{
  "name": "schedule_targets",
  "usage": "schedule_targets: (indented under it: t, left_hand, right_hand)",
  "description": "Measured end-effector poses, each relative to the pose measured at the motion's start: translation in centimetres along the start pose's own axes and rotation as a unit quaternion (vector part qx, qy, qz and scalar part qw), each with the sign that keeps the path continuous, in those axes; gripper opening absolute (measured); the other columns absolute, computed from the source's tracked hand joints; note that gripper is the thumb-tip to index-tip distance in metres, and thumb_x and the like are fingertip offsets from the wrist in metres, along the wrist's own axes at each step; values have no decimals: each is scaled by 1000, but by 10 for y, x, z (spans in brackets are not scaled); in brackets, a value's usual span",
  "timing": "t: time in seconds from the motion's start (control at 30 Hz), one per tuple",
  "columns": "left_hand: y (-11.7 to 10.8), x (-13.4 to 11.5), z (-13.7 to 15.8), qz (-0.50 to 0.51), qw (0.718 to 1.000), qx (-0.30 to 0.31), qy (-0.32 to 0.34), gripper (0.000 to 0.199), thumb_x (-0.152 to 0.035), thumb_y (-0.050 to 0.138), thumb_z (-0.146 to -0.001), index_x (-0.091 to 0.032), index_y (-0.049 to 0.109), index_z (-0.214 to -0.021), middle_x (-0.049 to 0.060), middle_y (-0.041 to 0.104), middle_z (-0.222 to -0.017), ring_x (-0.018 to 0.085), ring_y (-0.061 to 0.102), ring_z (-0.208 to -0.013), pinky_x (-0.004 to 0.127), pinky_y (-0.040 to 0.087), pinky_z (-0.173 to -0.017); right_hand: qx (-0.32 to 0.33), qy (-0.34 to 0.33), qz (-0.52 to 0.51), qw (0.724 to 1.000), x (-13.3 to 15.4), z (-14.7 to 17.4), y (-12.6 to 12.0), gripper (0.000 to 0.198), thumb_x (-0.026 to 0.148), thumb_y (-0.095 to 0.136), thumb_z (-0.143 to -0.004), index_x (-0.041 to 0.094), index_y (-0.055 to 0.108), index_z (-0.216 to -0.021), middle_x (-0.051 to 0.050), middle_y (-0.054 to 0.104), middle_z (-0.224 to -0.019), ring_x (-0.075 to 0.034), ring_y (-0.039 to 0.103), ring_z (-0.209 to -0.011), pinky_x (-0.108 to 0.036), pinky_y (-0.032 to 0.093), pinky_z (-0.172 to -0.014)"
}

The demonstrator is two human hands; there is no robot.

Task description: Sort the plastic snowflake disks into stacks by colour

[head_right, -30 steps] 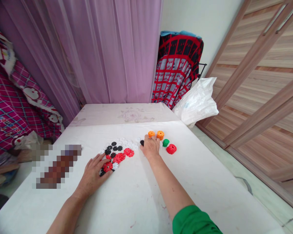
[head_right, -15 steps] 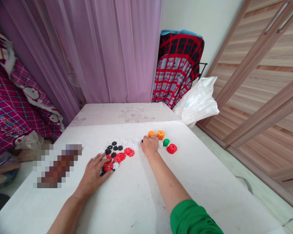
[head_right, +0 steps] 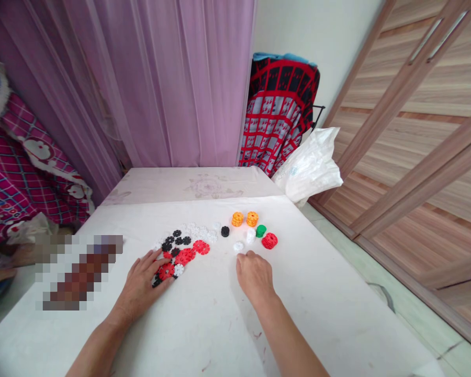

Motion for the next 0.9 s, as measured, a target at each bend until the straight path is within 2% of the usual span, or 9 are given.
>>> schedule_targets:
  t: [0.13, 0.43, 0.6, 0.77, 0.9]
  left_hand:
    - [0, 2, 0, 1, 1000, -1, 1, 38, -44, 59, -81, -29, 65, -116, 8, 53, -143, 33, 42, -137, 58, 29, -112]
    - [-1, 0, -1, -16, 1000, 15, 2, 39, -44, 58, -82, -28, 65, -117, 9, 52, -144, 33, 41, -137, 59, 30, -111]
    - [-1, 0, -1, -21, 999, 28, -1, 41, -46, 57, -83, -26, 65, -118, 10, 51, -145, 34, 40, -138, 58, 30, -112]
    - [-1, 1, -1, -24, 999, 23, 1, 39, -43, 57, -83, -27, 65, -118, 9, 52, -144, 33, 41, -137, 59, 30, -111]
    - [0, 1, -1, -25, 999, 20, -1, 39, -43, 58, -82, -26, 65, -117, 9, 52, -144, 33, 41, -138, 58, 30, -112]
  right_hand:
    - [4, 3, 31, 1000, -4, -2, 8, 33, 22, 39, -96, 21, 71, -88, -9, 67, -89, -19, 64, -81, -28, 36, -63]
    - [-4, -16, 23, 1000, -2, -25, 7, 34, 23, 38, -96, 20, 72, -90, -10, 66, -90, -20, 64, -83, -30, 37, -64]
    - [-17, -7, 16, 1000, 0, -23, 4, 33, 23, 39, -96, 21, 71, -89, -8, 66, -89, -19, 64, -81, -28, 36, -63]
    - [-27, -45, -4, 999, 14, -18, 9, 30, 23, 39, -96, 23, 69, -94, -6, 66, -86, -17, 64, -78, -27, 34, -61]
    - [-22, -29, -3, 999, 16, -23, 14, 30, 22, 39, -96, 22, 69, -96, -7, 67, -87, -17, 64, -77, -27, 33, -59]
Point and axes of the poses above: each hand's wrist, its own z-axis away from the middle knuckle, its own y-axis out of the palm, x = y × z, the point moved 7 cm from there along -z, towards the middle knuckle
